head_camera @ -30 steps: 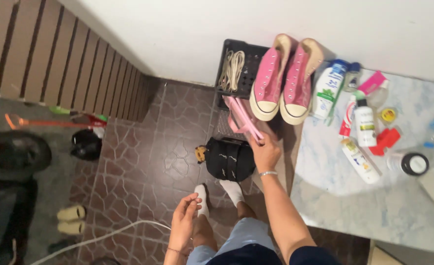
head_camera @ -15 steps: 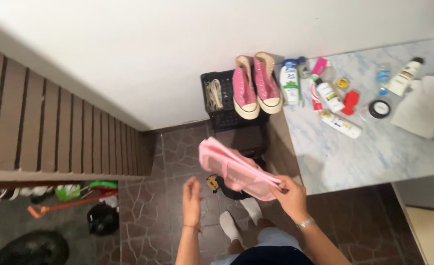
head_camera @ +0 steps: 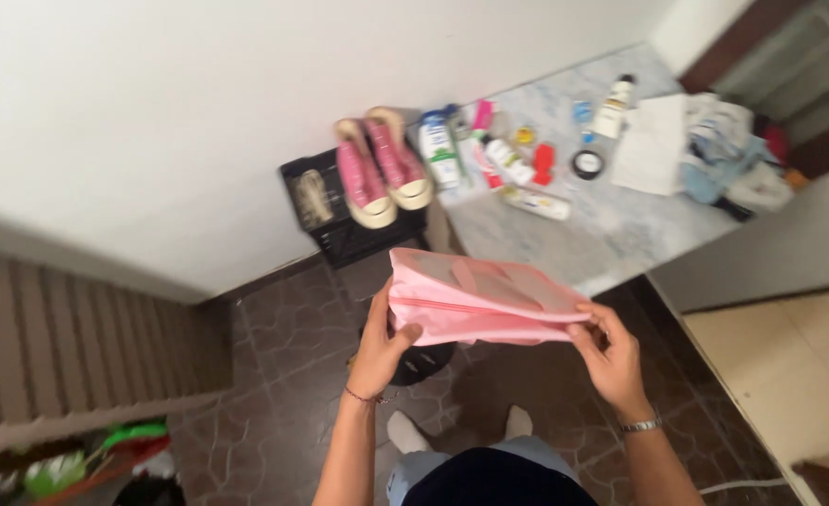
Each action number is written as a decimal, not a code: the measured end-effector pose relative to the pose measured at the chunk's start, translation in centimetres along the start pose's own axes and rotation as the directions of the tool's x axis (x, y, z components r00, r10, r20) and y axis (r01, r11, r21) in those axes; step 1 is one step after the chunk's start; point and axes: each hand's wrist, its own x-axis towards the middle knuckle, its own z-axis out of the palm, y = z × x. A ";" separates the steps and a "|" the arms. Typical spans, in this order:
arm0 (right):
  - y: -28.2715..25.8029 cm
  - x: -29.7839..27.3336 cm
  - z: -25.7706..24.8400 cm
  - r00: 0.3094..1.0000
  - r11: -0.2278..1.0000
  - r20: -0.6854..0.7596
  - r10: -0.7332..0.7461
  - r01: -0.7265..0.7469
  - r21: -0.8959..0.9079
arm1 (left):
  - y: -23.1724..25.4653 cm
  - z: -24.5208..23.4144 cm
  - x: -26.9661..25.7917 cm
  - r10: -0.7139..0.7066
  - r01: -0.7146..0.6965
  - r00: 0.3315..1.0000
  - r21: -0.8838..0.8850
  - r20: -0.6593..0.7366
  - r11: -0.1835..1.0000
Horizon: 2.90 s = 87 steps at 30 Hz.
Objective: The person threads shoelaces into a pair of pink sneakers and sets them on a rack, then opens a pink pouch and places toiletry items including bottles, a small jar, a water bottle, and a deodorant stick into the pouch on the table.
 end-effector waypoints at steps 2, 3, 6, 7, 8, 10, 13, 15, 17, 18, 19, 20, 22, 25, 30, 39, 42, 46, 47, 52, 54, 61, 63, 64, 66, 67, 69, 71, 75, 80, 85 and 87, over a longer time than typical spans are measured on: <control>0.7 0.6 -2.4 0.997 0.990 -0.062 -0.054 0.045 -0.132 | -0.4 2.9 1.2 -0.093 0.096 0.994 -0.060 0.053 0.994; 1.1 0.8 -3.8 0.993 0.978 -0.089 -0.081 0.062 -0.200 | -1.0 4.5 1.8 -0.200 0.209 0.977 -0.157 0.067 0.965; 2.6 1.6 -8.4 0.954 0.892 -0.178 -0.243 0.147 -0.427 | -4.0 9.5 3.8 -0.320 0.334 0.942 -0.183 0.103 0.925; 3.3 1.9 -10.1 0.956 0.917 -0.173 -0.237 0.161 -0.364 | -5.3 11.4 4.3 -0.324 0.337 0.940 -0.151 0.107 0.929; 4.0 2.2 -11.6 0.958 0.939 -0.164 -0.233 0.177 -0.296 | -6.6 13.3 4.6 -0.328 0.342 0.938 -0.167 0.110 0.925; 5.5 2.4 -14.3 0.961 0.966 -0.202 -0.189 0.145 -0.216 | -9.5 17.0 4.9 -0.336 0.353 0.935 -0.197 0.116 0.915; 7.9 3.2 -17.7 0.953 0.968 -0.280 -0.117 0.047 -0.245 | -13.6 21.7 5.6 -0.466 0.479 0.878 -0.197 0.110 0.856; 9.8 4.1 -21.1 0.950 0.931 -0.240 -0.197 0.105 -0.349 | -15.9 24.7 5.8 -0.388 0.407 0.910 -0.141 0.144 0.902; 11.0 4.5 -23.8 0.942 0.904 -0.214 -0.258 0.157 -0.399 | -17.5 26.9 6.3 -0.378 0.406 0.906 -0.135 0.193 0.904; 11.5 4.9 -25.0 0.940 0.900 -0.217 -0.263 0.158 -0.406 | -18.3 28.3 6.6 -0.392 0.421 0.898 -0.134 0.198 0.897; 11.9 4.9 -26.1 0.948 0.908 -0.211 -0.239 0.141 -0.395 | -19.0 29.6 6.8 -0.407 0.436 0.891 -0.132 0.202 0.890; 12.2 5.2 -26.9 0.956 0.916 -0.193 -0.219 0.134 -0.377 | -19.6 30.5 7.1 -0.420 0.448 0.887 -0.133 0.193 0.884; 12.6 5.8 -28.6 0.969 0.922 -0.157 -0.189 0.120 -0.369 | -20.7 32.3 7.3 -0.441 0.462 0.883 -0.129 0.160 0.878; 13.5 6.5 -30.3 0.985 0.922 -0.096 -0.146 0.100 -0.375 | -22.1 33.9 8.2 -0.498 0.503 0.862 -0.040 0.097 0.863; 15.2 8.2 -30.9 0.987 0.929 -0.103 -0.122 0.077 -0.361 | -22.1 32.5 10.7 -0.399 0.398 0.917 0.100 -0.009 0.912; 15.5 14.1 -28.9 0.990 0.906 -0.049 -0.132 0.100 -0.412 | -21.6 33.8 15.5 -0.429 0.433 0.898 0.028 -0.096 0.901; 15.0 15.8 -26.9 0.977 0.716 0.025 -0.212 0.172 -0.676 | -22.2 35.2 17.4 -0.461 0.464 0.880 0.006 -0.110 0.886; 13.3 17.8 -22.1 0.915 0.668 0.310 -0.258 0.401 -0.627 | -22.1 35.7 19.3 -0.457 0.459 0.885 0.008 -0.087 0.888; 12.7 18.4 -20.8 0.887 0.702 0.410 -0.211 0.430 -0.568 | -21.9 35.6 19.7 -0.456 0.457 0.887 0.008 -0.071 0.889; 10.5 21.3 -15.2 0.795 0.769 0.394 -0.461 0.580 -0.269 | -21.5 34.8 21.1 -0.482 0.483 0.875 0.001 -0.045 0.876; 10.5 22.5 -13.9 0.780 0.776 0.420 -0.464 0.587 -0.232 | -21.7 34.3 21.4 -0.504 0.504 0.862 -0.009 -0.059 0.864; 10.8 26.8 -11.4 0.745 0.840 0.594 -0.304 0.504 -0.202 | -21.6 32.7 22.1 -0.521 0.514 0.845 -0.085 -0.117 0.853; 10.8 27.3 -11.0 0.749 0.798 0.562 -0.352 0.554 -0.237 | -21.2 32.2 22.2 -0.502 0.500 0.854 -0.054 -0.135 0.865; 10.6 27.6 -10.8 0.740 0.774 0.549 -0.387 0.585 -0.242 | -20.6 31.8 22.3 -0.479 0.483 0.864 -0.008 -0.154 0.875; 10.4 28.1 -10.8 0.759 0.803 0.576 -0.304 0.530 -0.274 | -18.9 31.8 22.7 -0.415 0.430 0.893 0.061 -0.171 0.901; 10.2 28.3 -10.8 0.762 0.815 0.591 -0.266 0.505 -0.284 | -17.8 32.2 22.9 -0.375 0.393 0.911 0.085 -0.169 0.916; 9.9 28.4 -10.7 0.774 0.832 0.542 -0.328 0.508 -0.223 | -15.4 32.9 22.8 -0.292 0.331 0.933 0.182 -0.210 0.926; 9.9 28.7 -10.6 0.775 0.861 0.554 -0.304 0.473 -0.189 | -12.6 34.5 22.5 -0.254 0.342 0.922 0.307 -0.292 0.888; 10.4 29.8 -11.0 0.712 0.867 0.645 -0.277 0.474 -0.151 | -8.2 38.0 21.8 -0.235 0.442 0.852 0.400 -0.469 0.803; 12.3 32.2 -11.4 0.567 0.850 0.765 -0.304 0.524 -0.050 | -9.7 40.3 20.3 -0.316 0.509 0.678 0.114 -0.663 0.853; 13.1 32.9 -11.5 0.420 0.800 0.833 -0.362 0.598 0.046 | -15.0 42.1 17.9 -0.419 0.221 0.669 -0.373 -0.614 0.901; 12.9 33.3 -11.9 0.374 0.802 0.831 -0.412 0.582 0.136 | -16.0 43.3 16.9 -0.260 0.175 0.759 -0.198 -0.596 0.964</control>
